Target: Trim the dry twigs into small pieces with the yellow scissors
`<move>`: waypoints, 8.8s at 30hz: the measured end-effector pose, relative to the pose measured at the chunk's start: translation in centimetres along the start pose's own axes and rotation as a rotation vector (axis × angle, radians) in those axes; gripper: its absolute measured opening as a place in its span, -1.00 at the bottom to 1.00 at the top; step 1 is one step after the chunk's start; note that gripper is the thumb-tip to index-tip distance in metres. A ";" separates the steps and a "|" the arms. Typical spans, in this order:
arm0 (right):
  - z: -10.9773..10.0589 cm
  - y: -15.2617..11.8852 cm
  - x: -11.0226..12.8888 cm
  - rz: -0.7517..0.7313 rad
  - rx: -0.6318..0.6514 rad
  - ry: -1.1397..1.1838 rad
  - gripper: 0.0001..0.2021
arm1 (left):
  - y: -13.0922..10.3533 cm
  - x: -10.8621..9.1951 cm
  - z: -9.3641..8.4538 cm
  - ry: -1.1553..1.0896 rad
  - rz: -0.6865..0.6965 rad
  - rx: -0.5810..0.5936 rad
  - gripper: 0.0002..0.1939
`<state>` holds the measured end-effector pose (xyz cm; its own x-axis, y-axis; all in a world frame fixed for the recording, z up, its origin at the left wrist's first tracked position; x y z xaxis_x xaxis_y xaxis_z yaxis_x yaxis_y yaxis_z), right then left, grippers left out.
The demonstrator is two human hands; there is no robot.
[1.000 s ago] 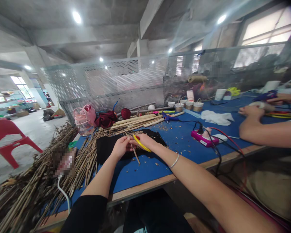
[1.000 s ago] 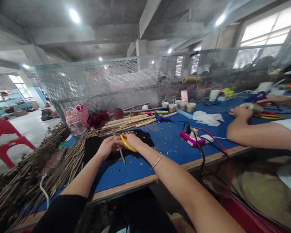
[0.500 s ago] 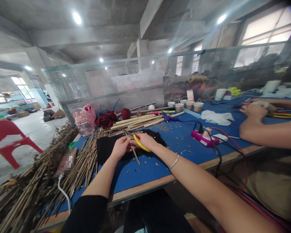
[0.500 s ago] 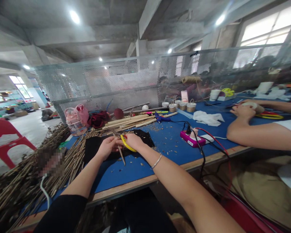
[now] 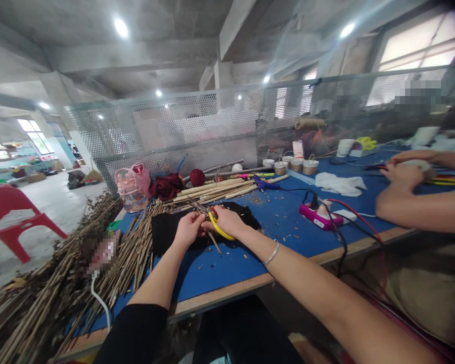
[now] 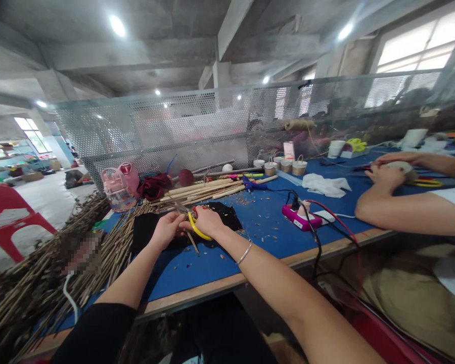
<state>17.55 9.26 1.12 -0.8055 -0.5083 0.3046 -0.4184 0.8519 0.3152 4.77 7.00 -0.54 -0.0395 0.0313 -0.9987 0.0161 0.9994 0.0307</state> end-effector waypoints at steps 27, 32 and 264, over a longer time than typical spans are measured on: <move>-0.3 0.1 -0.6 0.039 0.071 -0.038 -0.38 | -0.1 -0.3 -0.2 0.034 0.013 -0.025 -0.66; -0.4 -0.1 -0.3 0.001 0.067 -0.075 -0.30 | 0.0 -0.4 -0.3 0.093 0.062 -0.045 -0.67; -0.6 -0.4 0.7 -0.006 -0.024 0.095 -0.38 | -1.9 -2.9 0.1 0.432 0.447 -0.283 -0.74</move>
<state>17.36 8.47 1.71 -0.7588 -0.5244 0.3864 -0.4122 0.8459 0.3384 4.95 5.05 2.26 -0.4865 0.3865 -0.7836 -0.1361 0.8524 0.5049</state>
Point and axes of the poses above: each hand's wrist, its own y-axis towards the middle knuckle, its own z-axis out of the palm, x = y × z, the point moved 6 cm from there along y, towards the middle knuckle, and after that the axes turned 4 degrees about -z, right-handed, at the moved point
